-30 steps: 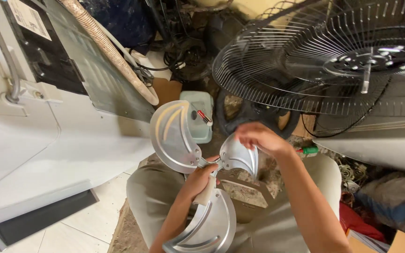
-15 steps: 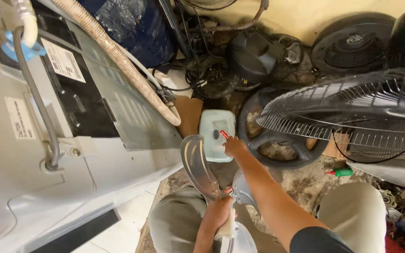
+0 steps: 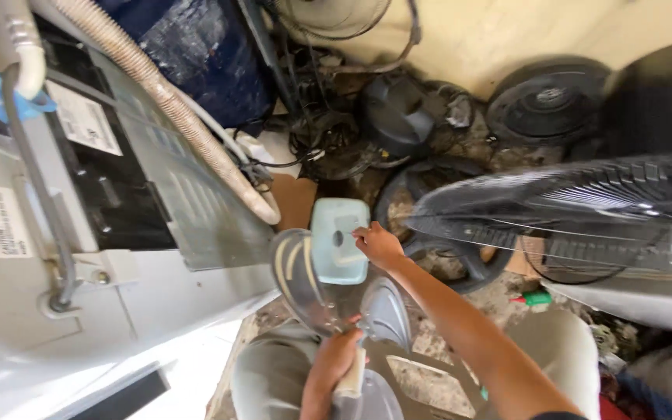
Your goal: Assembling fan blades onto a central hub using a screwdriver and screws
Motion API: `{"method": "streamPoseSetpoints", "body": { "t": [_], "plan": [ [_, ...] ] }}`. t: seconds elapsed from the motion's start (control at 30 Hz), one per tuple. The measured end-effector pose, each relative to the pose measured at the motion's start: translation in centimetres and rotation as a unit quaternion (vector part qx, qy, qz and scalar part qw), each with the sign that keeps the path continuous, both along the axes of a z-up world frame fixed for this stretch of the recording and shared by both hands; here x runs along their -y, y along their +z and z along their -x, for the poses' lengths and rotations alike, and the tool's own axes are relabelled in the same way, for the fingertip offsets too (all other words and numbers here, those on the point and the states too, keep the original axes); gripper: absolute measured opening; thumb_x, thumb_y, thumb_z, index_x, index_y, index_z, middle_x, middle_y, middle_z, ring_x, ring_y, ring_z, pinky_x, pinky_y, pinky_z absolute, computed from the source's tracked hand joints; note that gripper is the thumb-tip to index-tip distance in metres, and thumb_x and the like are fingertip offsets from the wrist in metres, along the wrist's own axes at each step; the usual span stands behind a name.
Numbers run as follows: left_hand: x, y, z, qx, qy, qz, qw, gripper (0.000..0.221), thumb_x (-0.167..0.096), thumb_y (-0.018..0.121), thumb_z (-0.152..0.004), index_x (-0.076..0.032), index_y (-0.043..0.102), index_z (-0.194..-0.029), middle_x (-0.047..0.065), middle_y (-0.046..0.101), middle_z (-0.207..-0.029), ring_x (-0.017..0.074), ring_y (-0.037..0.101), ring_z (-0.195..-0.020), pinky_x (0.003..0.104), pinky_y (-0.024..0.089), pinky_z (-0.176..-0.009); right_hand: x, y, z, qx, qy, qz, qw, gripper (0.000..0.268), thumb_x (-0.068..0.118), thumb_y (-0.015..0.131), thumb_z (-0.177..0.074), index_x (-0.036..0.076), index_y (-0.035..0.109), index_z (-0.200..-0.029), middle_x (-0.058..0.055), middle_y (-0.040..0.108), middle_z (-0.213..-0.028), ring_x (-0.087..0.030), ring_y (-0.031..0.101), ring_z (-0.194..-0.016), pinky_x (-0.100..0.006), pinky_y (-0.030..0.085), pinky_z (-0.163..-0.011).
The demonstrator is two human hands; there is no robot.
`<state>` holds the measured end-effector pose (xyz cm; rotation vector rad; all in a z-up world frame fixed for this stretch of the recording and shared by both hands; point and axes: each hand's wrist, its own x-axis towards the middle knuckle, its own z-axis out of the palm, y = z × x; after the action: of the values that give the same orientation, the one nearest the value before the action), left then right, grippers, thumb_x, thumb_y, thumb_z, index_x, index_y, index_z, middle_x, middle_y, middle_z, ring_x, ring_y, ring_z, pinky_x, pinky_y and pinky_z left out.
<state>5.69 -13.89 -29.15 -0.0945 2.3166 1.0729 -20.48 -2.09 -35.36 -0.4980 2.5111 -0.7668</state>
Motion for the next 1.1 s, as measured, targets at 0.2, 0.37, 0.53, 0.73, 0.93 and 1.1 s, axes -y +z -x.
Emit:
{"method": "streamPoseSetpoints", "body": {
  "t": [0.2,0.37,0.53,0.73,0.93,1.1],
  "plan": [
    [-1.4,13.0,3.7,0.227,0.408,-0.226,0.855,0.050,-0.024,0.056,-0.093,-0.025,0.063,-0.142,0.011,0.075,-0.113,0.0214,0.068,-0.066,0.030,0.056,-0.057,-11.7,17.9,-5.8,-0.285,-0.086,0.090,0.950,0.034,0.023,0.075,-0.082,0.025,0.073,-0.116,0.002,0.072,-0.102,-0.024,0.074,-0.081,-0.040,0.057,-0.063],
    [-4.0,20.5,2.0,0.200,0.479,-0.359,0.776,0.054,-0.012,0.062,-0.086,-0.014,0.068,-0.140,0.017,0.070,-0.125,0.0281,0.064,-0.051,0.030,0.042,-0.042,-22.3,29.8,-17.9,-0.173,-0.281,0.172,0.928,0.029,0.020,0.072,-0.089,0.016,0.075,-0.118,-0.004,0.072,-0.116,-0.018,0.067,-0.108,-0.032,0.049,-0.096],
    [-7.1,16.4,-2.5,-0.052,0.173,-0.540,0.822,0.027,-0.005,0.065,-0.098,-0.022,0.074,-0.118,0.021,0.043,-0.160,0.0255,0.079,-0.078,0.026,0.060,-0.050,-29.7,32.0,-26.7,-0.151,-0.628,0.339,0.684,0.015,0.013,0.072,-0.095,0.013,0.069,-0.109,-0.001,0.070,-0.098,-0.005,0.057,-0.073,-0.019,0.044,-0.061],
    [-16.2,22.4,-0.6,0.242,0.306,-0.515,0.763,0.061,-0.013,0.072,-0.085,-0.014,0.060,-0.145,0.014,0.069,-0.115,0.0201,0.067,-0.059,0.031,0.052,-0.055,-36.8,35.4,-34.6,-0.302,-0.638,0.408,0.579,0.028,0.036,0.070,-0.096,0.010,0.064,-0.105,-0.005,0.065,-0.102,-0.015,0.055,-0.060,-0.027,0.050,-0.057],
    [-21.4,23.1,0.1,0.258,0.224,-0.452,0.824,0.053,-0.016,0.067,-0.090,-0.017,0.063,-0.142,0.016,0.073,-0.099,0.0189,0.069,-0.063,0.028,0.048,-0.047,-39.7,37.5,-37.5,-0.387,-0.631,0.404,0.537,0.027,0.038,0.067,-0.108,0.011,0.070,-0.111,-0.005,0.067,-0.096,-0.018,0.067,-0.074,-0.030,0.059,-0.077],
    [-24.4,21.3,0.3,0.185,0.124,-0.391,0.893,0.052,-0.030,0.061,-0.095,-0.014,0.060,-0.145,0.013,0.076,-0.106,0.0157,0.071,-0.064,0.028,0.052,-0.059,-36.1,35.1,-34.8,-0.284,-0.547,0.416,0.669,0.038,0.034,0.069,-0.103,0.000,0.063,-0.119,-0.013,0.068,-0.113,-0.020,0.068,-0.095,-0.033,0.062,-0.076]
  ]
}}
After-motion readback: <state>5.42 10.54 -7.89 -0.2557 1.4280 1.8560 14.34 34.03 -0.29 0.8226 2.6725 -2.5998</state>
